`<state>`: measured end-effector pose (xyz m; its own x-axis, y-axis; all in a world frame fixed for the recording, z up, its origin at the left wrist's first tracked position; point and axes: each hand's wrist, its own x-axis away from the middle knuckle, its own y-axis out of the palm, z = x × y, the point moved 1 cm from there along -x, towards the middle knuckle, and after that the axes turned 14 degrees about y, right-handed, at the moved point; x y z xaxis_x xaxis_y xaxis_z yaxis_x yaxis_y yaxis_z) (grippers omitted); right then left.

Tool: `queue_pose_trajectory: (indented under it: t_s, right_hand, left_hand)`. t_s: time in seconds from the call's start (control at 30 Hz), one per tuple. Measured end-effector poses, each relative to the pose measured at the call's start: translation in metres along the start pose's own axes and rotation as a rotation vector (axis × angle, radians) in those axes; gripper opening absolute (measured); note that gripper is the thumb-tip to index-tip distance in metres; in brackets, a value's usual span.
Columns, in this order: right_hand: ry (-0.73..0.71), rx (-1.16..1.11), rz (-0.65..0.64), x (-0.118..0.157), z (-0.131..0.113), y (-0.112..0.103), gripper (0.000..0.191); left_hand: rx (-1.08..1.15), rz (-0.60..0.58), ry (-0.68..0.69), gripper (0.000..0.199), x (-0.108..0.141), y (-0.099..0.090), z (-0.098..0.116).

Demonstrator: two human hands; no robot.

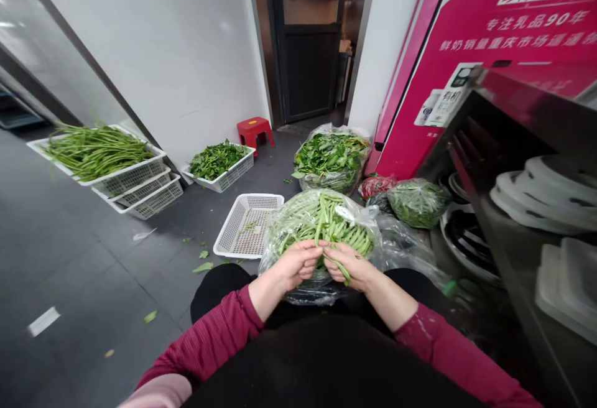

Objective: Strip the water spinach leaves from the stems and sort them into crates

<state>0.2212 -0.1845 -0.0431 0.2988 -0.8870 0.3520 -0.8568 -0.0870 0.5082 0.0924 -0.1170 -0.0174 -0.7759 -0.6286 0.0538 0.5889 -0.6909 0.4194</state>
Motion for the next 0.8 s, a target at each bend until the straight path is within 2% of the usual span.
queue_pose_trajectory:
  t_s: [0.1,0.23,0.33,0.4,0.53,0.63,0.7,0.8]
  right_hand:
    - [0.071,0.033,-0.104,0.005,0.005,-0.004,0.027]
    - [0.136,0.034,-0.127,0.009,0.009,-0.006,0.021]
    - [0.116,-0.011,-0.042,0.010,0.011,-0.005,0.021]
    - [0.030,-0.091,0.053,0.010,0.012,-0.007,0.024]
    - [-0.155,-0.383,0.247,0.006,0.005,-0.019,0.024]
    - [-0.206,-0.597,0.349,-0.003,-0.003,-0.032,0.023]
    - [-0.188,-0.653,0.400,-0.009,-0.006,-0.037,0.022]
    - [-0.002,-0.521,0.346,-0.013,-0.002,-0.029,0.020]
  left_hand:
    - [0.124,-0.028,-0.001,0.032,-0.009,-0.007,0.005]
    - [0.021,-0.035,0.106,0.028,-0.032,-0.005,0.027]
    - [-0.090,0.035,0.259,0.034,-0.044,0.000,0.046]
    - [-0.209,0.099,0.371,0.034,-0.043,0.002,0.054]
    - [-0.490,0.208,0.497,0.034,-0.025,0.007,0.049]
    - [-0.496,0.236,0.502,0.034,-0.010,0.013,0.039]
    - [-0.391,0.225,0.428,0.033,-0.006,0.016,0.035]
    - [-0.254,0.184,0.243,0.034,-0.011,0.016,0.031]
